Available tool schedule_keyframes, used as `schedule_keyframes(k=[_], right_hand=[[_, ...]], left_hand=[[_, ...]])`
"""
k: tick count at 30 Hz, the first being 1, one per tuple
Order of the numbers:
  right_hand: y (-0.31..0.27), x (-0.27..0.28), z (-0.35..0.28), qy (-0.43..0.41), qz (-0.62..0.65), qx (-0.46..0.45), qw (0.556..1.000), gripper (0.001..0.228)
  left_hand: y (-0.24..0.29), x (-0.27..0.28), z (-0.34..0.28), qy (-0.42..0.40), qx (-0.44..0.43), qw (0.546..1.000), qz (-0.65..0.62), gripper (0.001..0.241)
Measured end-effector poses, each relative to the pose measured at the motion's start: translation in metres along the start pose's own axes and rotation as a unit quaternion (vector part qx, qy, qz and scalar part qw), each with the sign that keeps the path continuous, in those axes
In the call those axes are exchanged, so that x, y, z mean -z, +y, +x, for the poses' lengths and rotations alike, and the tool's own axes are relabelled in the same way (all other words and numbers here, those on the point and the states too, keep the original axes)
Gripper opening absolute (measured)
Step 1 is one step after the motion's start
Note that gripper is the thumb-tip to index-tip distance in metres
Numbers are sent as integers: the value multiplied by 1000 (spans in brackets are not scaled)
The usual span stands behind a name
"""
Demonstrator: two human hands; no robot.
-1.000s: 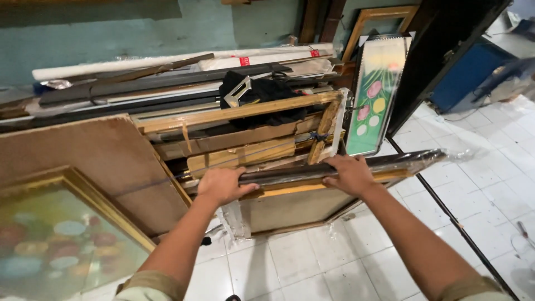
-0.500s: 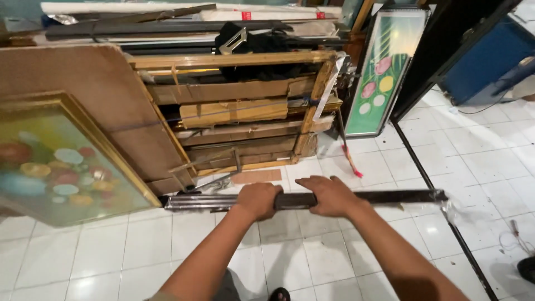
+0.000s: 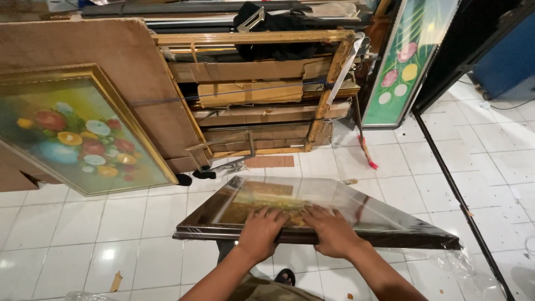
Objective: The person wraps a framed picture with plastic wrap using a handheld dispenser. They pull the wrap across the frame, press it down, and cut it with a tool. The wrapped frame is then placed on the floor.
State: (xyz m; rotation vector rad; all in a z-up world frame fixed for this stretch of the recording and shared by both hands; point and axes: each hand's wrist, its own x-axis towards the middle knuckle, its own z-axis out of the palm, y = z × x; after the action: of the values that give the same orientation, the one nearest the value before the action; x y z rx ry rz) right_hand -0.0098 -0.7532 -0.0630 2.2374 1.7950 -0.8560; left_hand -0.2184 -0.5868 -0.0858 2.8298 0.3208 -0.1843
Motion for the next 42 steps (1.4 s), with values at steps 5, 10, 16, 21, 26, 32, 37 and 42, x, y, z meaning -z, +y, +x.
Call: schedule_keyframes(k=[5,10,16,21,26,32,37,42], right_hand=[[-8,7,-8,24,16,3,1000,92],[-1,16,1,44,7,6,999,83],[11,73,19,73,22,1,997,86],[35,152,50,121,99,-30,987,77],[65,231,104,141,68,13,988,75],[140,271,207,198,4,31,980,71],[174,312,231,204,-70,62,975,67],[276,303,234,268,-117,-21,956,74]], left_hand=[[1,-12,-4,55,-7,998,-14,74],[-9,-14,8,69,3,997,-17,65],[-32,48,45,75,4,996,-45,46],[-52,152,98,-18,20,998,-64,63],[-95,201,185,-52,57,997,-9,60],[-141,257,270,-60,86,994,6,55],[-171,288,315,-59,83,994,-38,52],[-223,275,372,-75,97,993,5,62]])
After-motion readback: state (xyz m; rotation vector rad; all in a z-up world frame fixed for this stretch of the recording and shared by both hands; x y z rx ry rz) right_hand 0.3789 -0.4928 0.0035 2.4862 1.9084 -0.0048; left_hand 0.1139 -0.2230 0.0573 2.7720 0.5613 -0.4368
